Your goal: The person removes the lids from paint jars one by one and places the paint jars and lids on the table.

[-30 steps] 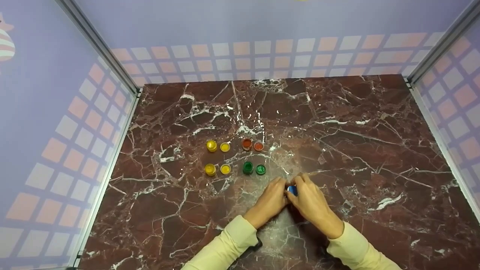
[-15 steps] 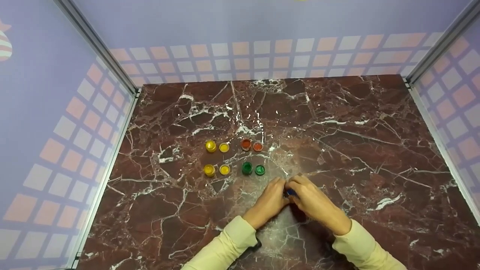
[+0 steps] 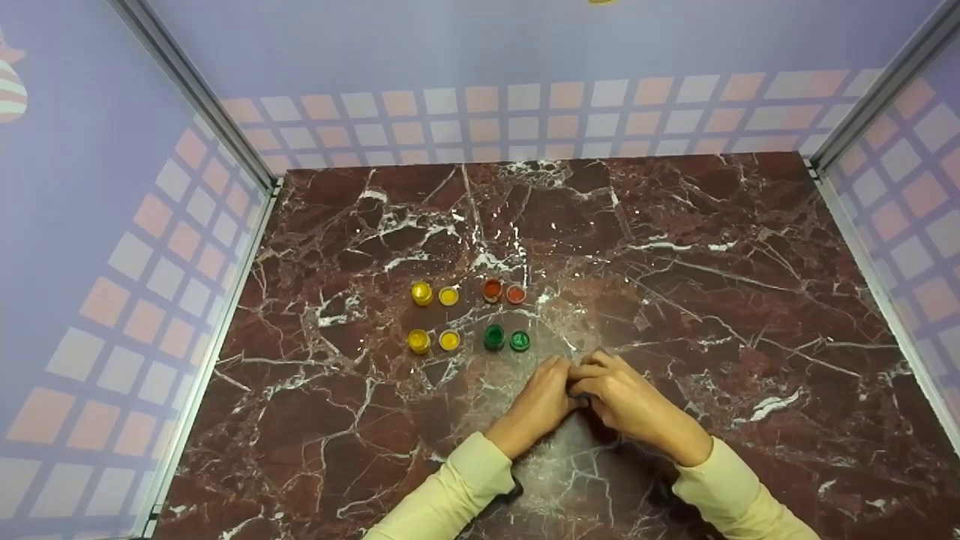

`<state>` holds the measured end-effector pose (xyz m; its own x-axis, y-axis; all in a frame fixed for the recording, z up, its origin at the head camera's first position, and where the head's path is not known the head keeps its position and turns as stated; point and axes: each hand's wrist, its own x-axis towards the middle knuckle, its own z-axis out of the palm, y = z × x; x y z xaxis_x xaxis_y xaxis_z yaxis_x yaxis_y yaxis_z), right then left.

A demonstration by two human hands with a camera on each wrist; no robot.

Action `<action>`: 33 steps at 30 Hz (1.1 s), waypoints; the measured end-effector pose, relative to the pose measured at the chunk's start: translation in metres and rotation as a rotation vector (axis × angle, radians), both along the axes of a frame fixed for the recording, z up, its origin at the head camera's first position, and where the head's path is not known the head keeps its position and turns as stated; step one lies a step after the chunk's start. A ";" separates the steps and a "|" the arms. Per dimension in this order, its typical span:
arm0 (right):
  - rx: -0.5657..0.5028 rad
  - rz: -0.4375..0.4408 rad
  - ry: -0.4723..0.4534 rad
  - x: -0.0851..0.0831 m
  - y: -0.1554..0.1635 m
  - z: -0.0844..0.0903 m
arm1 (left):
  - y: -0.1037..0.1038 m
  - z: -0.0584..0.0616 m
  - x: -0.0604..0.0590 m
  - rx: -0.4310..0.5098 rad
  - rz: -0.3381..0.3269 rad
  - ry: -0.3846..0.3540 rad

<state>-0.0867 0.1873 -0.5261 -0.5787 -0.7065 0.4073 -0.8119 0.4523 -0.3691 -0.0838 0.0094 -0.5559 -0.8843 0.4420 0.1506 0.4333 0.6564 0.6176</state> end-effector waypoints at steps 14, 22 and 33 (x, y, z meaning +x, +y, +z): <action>-0.303 -0.541 -0.201 0.003 -0.002 0.004 | -0.001 -0.001 0.001 0.035 -0.014 0.008; -0.179 -0.713 -0.300 0.002 -0.010 0.008 | 0.000 -0.001 0.001 0.024 -0.007 0.018; -0.025 -0.673 -0.242 0.017 -0.024 0.004 | 0.001 -0.003 0.001 -0.005 0.002 0.053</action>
